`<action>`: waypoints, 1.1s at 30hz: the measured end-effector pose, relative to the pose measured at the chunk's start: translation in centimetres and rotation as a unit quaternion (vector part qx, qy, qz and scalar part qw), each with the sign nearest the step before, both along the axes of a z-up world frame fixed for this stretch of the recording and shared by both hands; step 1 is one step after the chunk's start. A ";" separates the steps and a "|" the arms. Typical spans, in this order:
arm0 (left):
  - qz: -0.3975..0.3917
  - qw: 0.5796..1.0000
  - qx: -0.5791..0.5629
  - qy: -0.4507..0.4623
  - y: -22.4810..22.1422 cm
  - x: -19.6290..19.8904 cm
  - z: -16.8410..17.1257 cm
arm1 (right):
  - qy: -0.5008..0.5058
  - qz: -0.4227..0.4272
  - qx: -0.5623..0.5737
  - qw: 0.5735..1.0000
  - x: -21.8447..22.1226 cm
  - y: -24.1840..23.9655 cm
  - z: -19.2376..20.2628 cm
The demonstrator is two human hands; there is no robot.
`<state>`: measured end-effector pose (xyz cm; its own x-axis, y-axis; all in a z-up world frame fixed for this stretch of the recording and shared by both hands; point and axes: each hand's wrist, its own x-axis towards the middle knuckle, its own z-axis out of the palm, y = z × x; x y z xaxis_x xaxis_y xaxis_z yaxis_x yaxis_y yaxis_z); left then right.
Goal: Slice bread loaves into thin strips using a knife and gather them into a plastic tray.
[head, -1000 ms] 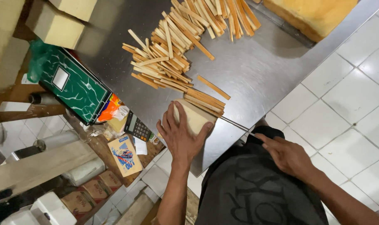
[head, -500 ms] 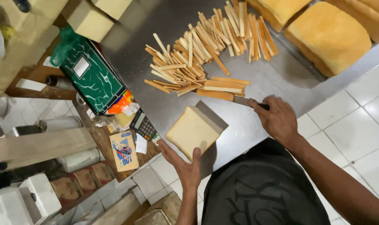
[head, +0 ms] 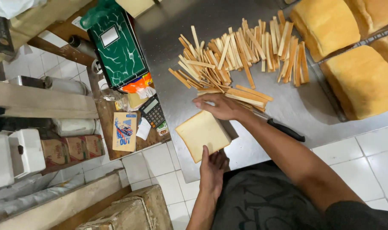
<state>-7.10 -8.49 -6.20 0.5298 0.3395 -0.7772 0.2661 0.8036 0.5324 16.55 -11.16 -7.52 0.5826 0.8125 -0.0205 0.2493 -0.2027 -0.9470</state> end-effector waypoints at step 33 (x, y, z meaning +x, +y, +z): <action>-0.022 0.986 0.129 -0.104 7.7 3.0 1.0 | 0.206 -0.125 -0.061 0.969 -9.3 -4.7 0.4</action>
